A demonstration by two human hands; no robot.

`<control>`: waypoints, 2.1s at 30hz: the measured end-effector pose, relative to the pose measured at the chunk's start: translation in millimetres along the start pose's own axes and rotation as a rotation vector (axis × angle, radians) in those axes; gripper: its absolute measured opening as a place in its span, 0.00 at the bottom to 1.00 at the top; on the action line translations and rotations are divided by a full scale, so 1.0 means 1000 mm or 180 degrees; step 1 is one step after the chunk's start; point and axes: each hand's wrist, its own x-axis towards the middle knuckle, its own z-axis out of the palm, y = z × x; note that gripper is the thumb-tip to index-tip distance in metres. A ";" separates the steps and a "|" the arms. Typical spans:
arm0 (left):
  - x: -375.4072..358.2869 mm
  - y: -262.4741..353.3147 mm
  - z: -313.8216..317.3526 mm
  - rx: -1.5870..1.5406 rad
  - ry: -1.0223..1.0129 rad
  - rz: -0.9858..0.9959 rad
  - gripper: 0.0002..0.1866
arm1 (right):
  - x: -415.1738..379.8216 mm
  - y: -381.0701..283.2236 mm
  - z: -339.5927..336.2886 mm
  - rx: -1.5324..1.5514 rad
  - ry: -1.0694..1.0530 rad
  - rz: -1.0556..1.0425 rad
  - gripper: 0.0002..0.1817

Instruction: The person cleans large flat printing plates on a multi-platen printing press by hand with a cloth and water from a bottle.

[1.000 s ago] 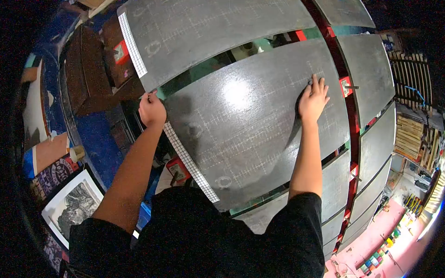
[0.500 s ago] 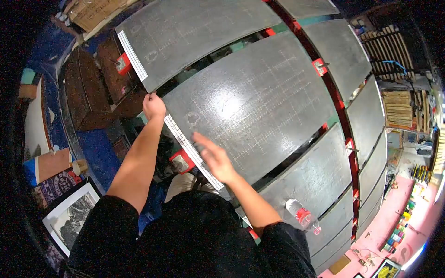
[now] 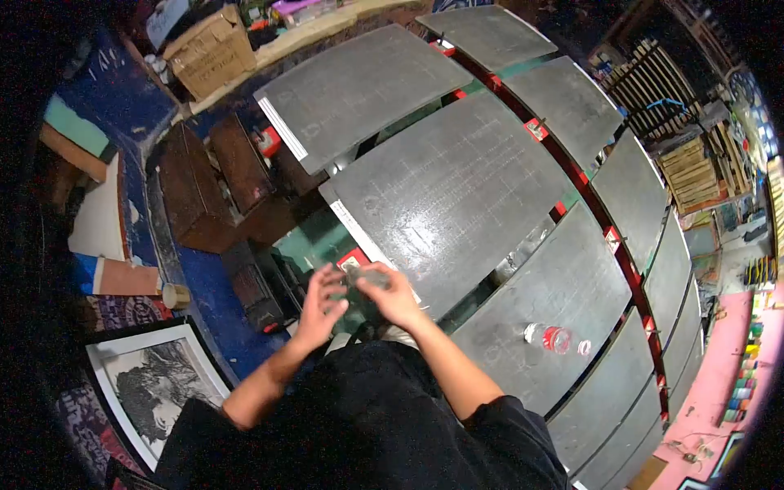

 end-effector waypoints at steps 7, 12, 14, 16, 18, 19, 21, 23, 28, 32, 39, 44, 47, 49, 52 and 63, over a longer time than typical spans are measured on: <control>-0.067 -0.046 -0.050 -0.0756 0.0664 -0.0574 0.15 | -0.002 -0.007 0.078 -0.0328 -0.0761 -0.0526 0.25; -0.080 -0.043 -0.102 0.0825 0.0603 -0.0455 0.10 | 0.014 -0.017 0.071 -0.1227 -0.1152 -0.0963 0.24; -0.078 -0.051 -0.134 0.1144 0.0712 0.0180 0.09 | 0.022 -0.025 0.052 -0.1752 -0.1243 -0.0943 0.20; -0.079 -0.018 -0.150 0.2143 0.0566 0.0918 0.08 | 0.031 -0.015 0.034 -0.1408 -0.1275 -0.0779 0.21; -0.072 -0.010 -0.151 0.2211 0.0606 0.0999 0.09 | 0.016 -0.026 0.031 -0.1523 -0.1180 -0.1000 0.17; -0.068 -0.013 -0.154 0.2009 0.0385 0.0567 0.10 | 0.012 -0.021 0.033 -0.1511 -0.1144 -0.0992 0.17; -0.058 -0.010 -0.149 0.1822 0.0093 -0.0096 0.13 | 0.012 -0.006 0.043 -0.1551 -0.0701 -0.1094 0.12; -0.050 0.002 -0.129 0.2378 0.0066 -0.0125 0.15 | 0.012 0.013 0.053 -0.1035 -0.0718 -0.0909 0.10; -0.045 0.000 -0.094 0.2625 -0.0470 0.1139 0.25 | 0.006 0.029 0.067 0.0001 -0.0843 -0.1191 0.15; -0.036 -0.042 -0.074 0.1123 -0.0068 -0.0212 0.19 | 0.001 0.020 0.062 -0.0513 -0.0716 -0.0623 0.17; -0.045 -0.026 -0.059 0.2667 0.0092 0.0111 0.22 | -0.010 0.019 0.059 -0.1939 -0.0240 -0.0880 0.17; -0.052 -0.029 -0.053 0.1592 -0.0016 0.0993 0.14 | -0.020 0.015 0.068 -0.2637 -0.0287 -0.1507 0.14; -0.046 -0.032 -0.059 0.1482 -0.0073 0.0998 0.07 | -0.023 0.007 0.060 -0.2671 -0.0424 -0.1770 0.12; -0.043 -0.046 -0.067 0.1567 -0.0219 0.0702 0.08 | -0.022 0.014 0.053 -0.2469 -0.0442 -0.1540 0.13; -0.048 -0.041 -0.067 0.1596 -0.0576 0.0572 0.13 | -0.029 0.011 0.045 -0.1847 -0.0462 -0.1480 0.13; -0.053 -0.062 -0.121 0.2719 -0.0433 0.0128 0.08 | -0.037 -0.003 0.027 -0.0895 -0.0464 -0.1167 0.10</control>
